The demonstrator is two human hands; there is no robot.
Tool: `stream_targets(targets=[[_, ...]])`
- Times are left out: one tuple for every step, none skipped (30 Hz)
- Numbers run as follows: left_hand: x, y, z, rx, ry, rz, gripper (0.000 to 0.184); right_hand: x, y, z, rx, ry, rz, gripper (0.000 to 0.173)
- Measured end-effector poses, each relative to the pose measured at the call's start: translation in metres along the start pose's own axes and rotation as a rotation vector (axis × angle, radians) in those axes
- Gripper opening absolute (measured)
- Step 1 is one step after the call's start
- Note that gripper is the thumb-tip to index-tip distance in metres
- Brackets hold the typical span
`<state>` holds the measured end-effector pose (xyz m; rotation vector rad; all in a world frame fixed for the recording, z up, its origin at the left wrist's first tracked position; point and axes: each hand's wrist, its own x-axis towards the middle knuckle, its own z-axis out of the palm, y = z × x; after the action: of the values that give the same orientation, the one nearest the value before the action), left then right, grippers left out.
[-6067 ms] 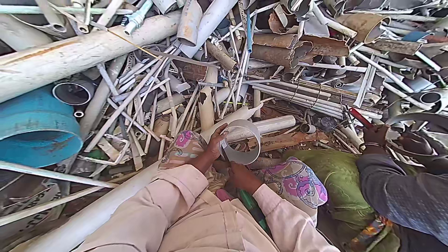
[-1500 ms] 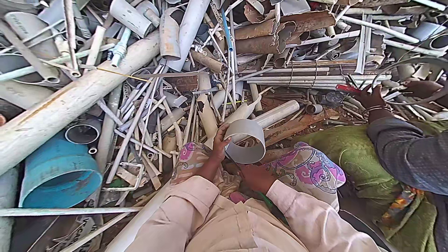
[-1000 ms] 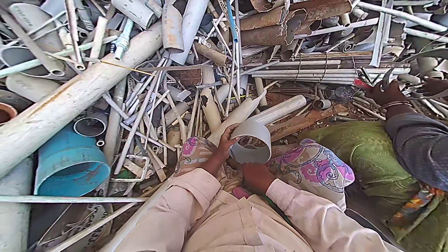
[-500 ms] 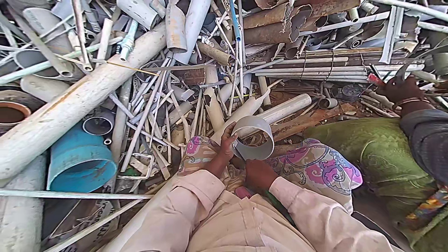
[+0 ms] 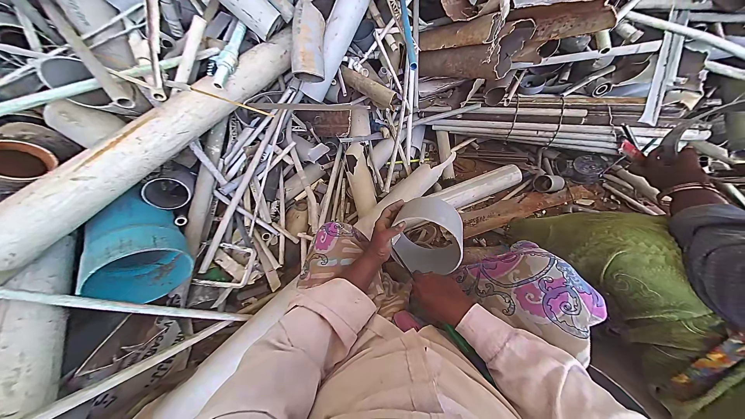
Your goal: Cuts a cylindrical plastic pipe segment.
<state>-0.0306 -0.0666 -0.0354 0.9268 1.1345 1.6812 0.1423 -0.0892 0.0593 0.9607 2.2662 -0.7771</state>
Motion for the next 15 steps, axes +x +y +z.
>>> stream_targets(targets=[[-0.002, 0.001, 0.000, 0.015, -0.039, -0.002, 0.070, 0.001, 0.000, 0.000, -0.007, -0.006, 0.013, 0.039], [-0.002, 0.001, -0.001, 0.025, -0.079, 0.002, 0.071, 0.002, 0.000, 0.000, -0.010, -0.010, 0.019, 0.039], [-0.002, 0.000, -0.001, 0.027, -0.112, 0.000, 0.072, 0.003, 0.001, 0.001, -0.007, -0.011, 0.023, 0.039], [-0.002, -0.001, -0.002, 0.026, -0.139, -0.005, 0.073, 0.003, 0.001, 0.001, -0.005, -0.011, 0.027, 0.039], [-0.002, -0.002, -0.002, 0.027, -0.159, -0.013, 0.072, 0.004, 0.001, 0.002, -0.002, -0.010, 0.035, 0.038], [-0.002, -0.003, -0.002, 0.027, -0.167, -0.022, 0.072, 0.005, 0.000, 0.004, 0.000, -0.012, 0.045, 0.039], [-0.002, -0.005, -0.002, 0.022, -0.156, -0.034, 0.070, 0.006, -0.001, 0.005, 0.005, -0.013, 0.055, 0.039], [-0.003, -0.006, -0.001, 0.010, -0.130, -0.046, 0.067, 0.007, -0.002, 0.007, 0.005, -0.011, 0.066, 0.041], [-0.002, -0.008, 0.000, -0.013, -0.091, -0.052, 0.065, 0.009, -0.002, 0.007, 0.006, -0.004, 0.072, 0.043], [-0.001, -0.009, 0.001, -0.048, -0.037, -0.053, 0.062, 0.010, -0.002, 0.007, 0.010, 0.002, 0.076, 0.045], [-0.001, -0.010, 0.003, -0.088, 0.029, -0.055, 0.058, 0.010, -0.001, 0.007, 0.011, 0.010, 0.075, 0.045], [0.000, -0.009, 0.005, -0.126, 0.091, -0.059, 0.055, 0.011, -0.001, 0.006, 0.019, 0.021, 0.072, 0.044], [0.001, -0.007, 0.007, -0.158, 0.143, -0.064, 0.052, 0.010, -0.001, 0.005, 0.028, 0.032, 0.070, 0.040], [0.001, -0.005, 0.008, -0.178, 0.179, -0.068, 0.052, 0.010, 0.000, 0.002, 0.036, 0.042, 0.071, 0.038], [0.001, -0.003, 0.008, -0.184, 0.195, -0.065, 0.051, 0.010, 0.000, 0.001, 0.043, 0.049, 0.069, 0.038]])
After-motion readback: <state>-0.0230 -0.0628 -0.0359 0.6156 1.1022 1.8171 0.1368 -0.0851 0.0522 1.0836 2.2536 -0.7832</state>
